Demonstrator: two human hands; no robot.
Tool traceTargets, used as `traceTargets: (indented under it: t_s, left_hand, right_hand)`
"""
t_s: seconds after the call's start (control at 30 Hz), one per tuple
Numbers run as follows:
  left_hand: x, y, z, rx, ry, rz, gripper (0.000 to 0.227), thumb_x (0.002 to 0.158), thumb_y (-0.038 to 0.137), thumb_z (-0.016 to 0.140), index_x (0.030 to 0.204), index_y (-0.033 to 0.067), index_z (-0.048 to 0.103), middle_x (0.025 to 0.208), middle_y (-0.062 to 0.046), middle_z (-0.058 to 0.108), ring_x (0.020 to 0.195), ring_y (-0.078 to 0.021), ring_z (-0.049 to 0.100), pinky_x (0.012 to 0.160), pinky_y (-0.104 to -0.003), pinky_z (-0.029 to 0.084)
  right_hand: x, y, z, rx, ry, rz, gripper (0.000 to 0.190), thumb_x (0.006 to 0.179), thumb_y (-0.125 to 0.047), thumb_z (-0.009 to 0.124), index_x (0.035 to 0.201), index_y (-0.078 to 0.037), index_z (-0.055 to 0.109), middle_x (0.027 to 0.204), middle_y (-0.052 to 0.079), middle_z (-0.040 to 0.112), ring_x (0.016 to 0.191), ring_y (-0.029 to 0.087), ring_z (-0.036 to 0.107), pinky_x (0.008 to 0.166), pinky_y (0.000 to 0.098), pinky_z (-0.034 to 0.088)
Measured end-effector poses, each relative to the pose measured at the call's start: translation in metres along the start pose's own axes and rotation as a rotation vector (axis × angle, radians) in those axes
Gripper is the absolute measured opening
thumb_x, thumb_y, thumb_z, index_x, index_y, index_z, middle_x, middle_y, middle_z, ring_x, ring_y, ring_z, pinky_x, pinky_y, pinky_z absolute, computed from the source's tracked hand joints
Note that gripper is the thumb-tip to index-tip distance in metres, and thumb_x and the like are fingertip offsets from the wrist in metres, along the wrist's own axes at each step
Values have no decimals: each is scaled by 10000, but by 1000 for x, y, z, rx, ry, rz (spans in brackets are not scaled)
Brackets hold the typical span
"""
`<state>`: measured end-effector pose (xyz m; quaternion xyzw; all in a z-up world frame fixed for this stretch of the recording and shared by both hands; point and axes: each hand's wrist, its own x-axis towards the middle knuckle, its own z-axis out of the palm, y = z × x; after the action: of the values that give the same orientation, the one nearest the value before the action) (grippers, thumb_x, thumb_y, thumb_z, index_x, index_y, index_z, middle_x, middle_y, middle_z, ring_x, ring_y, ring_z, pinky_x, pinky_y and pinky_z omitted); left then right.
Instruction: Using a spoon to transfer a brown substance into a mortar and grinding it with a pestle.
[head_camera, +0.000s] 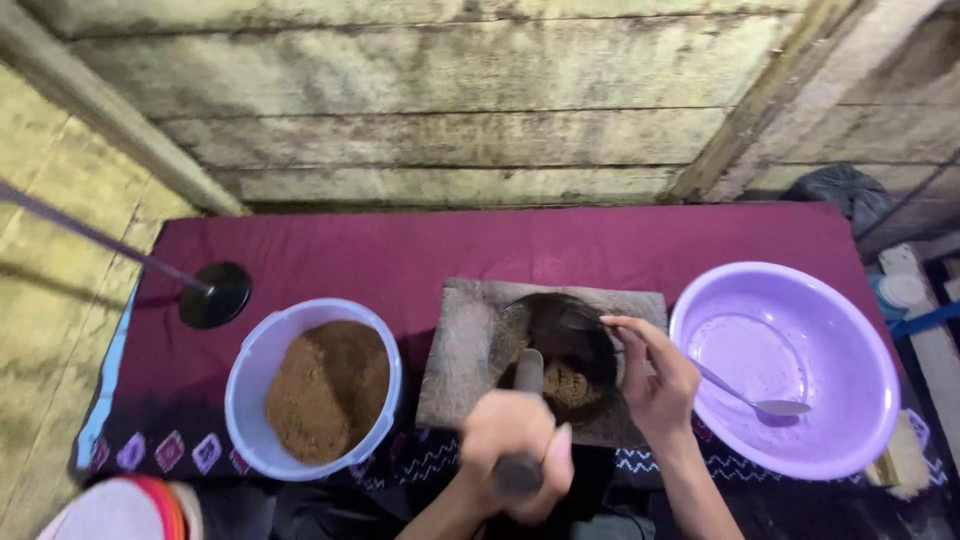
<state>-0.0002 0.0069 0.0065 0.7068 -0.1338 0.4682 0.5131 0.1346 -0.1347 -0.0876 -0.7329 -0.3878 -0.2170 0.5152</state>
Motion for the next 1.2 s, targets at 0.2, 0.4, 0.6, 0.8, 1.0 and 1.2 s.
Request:
traceTargets:
  t_s: [0.2, 0.4, 0.6, 0.8, 1.0, 1.2]
  left_hand:
    - [-19, -35, 9, 41, -50, -94, 363, 882, 8, 629, 595, 95, 424, 531, -12, 444, 420, -149, 388, 436, -300, 345]
    - [-13, -34, 8, 86, 29, -109, 344, 902, 13, 593, 624, 98, 410, 519, -8, 432, 406, -145, 371, 429, -286, 343]
    - [-31, -71, 11, -121, 120, -147, 421, 852, -4, 643, 532, 164, 428, 396, 29, 462, 309, -157, 387, 368, -249, 383]
    - [-34, -64, 6, -141, 155, -151, 435, 853, -27, 632, 527, 143, 399, 397, -22, 433, 308, -190, 360, 357, -252, 370]
    - [-47, -66, -1, -189, 180, -106, 438, 850, -31, 657, 526, 136, 413, 402, -22, 454, 312, -183, 366, 354, -257, 364]
    - [-60, -53, -10, -258, 235, -11, 420, 846, -79, 628, 526, 109, 433, 416, -47, 467, 322, -194, 415, 359, -271, 395]
  right_hand:
    - [-3, -3, 1, -78, -2, 40, 160, 1080, -37, 572, 1203, -8, 670, 1119, 77, 765, 481, 38, 482, 462, 178, 352]
    - [-2, 1, 2, -74, -104, 7, 186, 1023, 55, 634, 1201, 8, 661, 1066, 97, 773, 909, 185, 777, 732, 246, 612]
    - [7, -7, 10, -88, -253, 148, 109, 931, -2, 700, 1008, -45, 764, 802, 122, 781, 727, 305, 773, 591, 362, 622]
    - [2, -2, 12, -161, -353, 136, 83, 912, -11, 701, 975, -46, 742, 767, 132, 760, 717, 315, 765, 603, 373, 618]
    - [-2, -2, 11, -197, -112, -43, 124, 952, 26, 721, 1047, -43, 760, 894, 94, 757, 796, 284, 747, 728, 335, 602]
    - [-5, -6, 11, -100, -135, -40, 106, 972, 31, 706, 1030, -43, 756, 914, 97, 760, 821, 313, 745, 731, 353, 597]
